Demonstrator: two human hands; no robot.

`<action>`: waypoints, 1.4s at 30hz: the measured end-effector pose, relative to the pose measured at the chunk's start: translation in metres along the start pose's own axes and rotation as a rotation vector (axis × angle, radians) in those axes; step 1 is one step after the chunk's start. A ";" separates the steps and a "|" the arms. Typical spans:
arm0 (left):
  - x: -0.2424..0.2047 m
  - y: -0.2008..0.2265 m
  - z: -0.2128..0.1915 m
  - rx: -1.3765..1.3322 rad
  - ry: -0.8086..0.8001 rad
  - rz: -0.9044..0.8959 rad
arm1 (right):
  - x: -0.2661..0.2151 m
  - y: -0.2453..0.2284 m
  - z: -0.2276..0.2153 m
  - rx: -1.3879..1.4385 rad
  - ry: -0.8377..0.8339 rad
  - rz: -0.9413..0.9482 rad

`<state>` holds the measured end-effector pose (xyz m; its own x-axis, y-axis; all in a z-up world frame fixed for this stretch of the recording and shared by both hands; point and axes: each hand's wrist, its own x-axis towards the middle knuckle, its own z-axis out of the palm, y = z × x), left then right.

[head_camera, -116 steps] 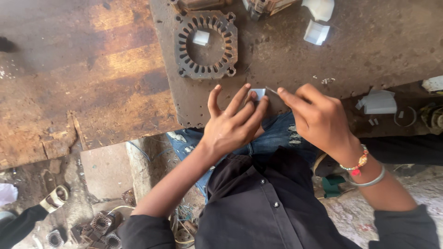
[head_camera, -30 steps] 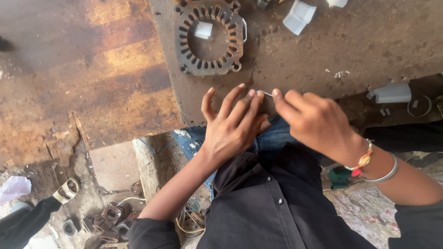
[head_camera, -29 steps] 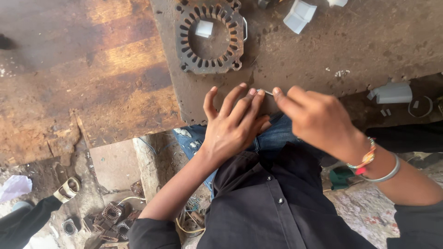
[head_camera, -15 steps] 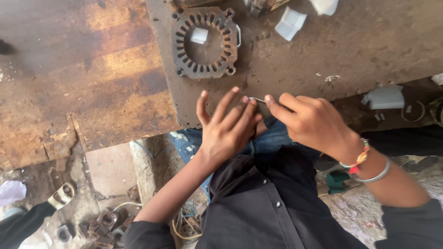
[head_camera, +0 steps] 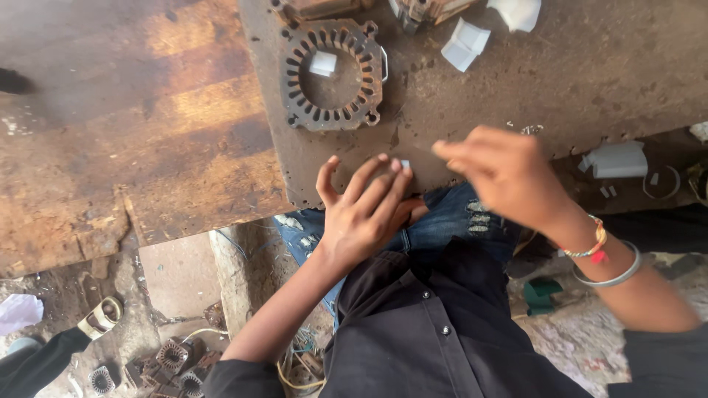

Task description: The person folds small white paper pieces and places them into the slots of a circular metal motor stator. They then use a red-handled screwdriver to press and adjust the paper pieces within the stator slots.

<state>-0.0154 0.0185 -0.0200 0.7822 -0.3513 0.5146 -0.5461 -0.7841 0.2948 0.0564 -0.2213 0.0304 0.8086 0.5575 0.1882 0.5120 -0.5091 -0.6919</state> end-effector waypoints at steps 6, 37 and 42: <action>0.011 -0.020 0.003 0.304 0.283 0.019 | -0.010 0.011 0.010 0.661 0.299 0.280; 0.041 0.001 0.007 0.086 -0.113 -0.075 | -0.023 0.008 0.019 0.592 0.423 0.187; 0.025 -0.003 -0.005 -0.077 -0.145 0.026 | -0.028 -0.008 -0.008 0.215 0.174 0.170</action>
<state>0.0042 0.0145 -0.0045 0.7995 -0.4453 0.4031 -0.5837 -0.7340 0.3470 0.0319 -0.2387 0.0363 0.9241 0.3468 0.1608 0.3074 -0.4244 -0.8517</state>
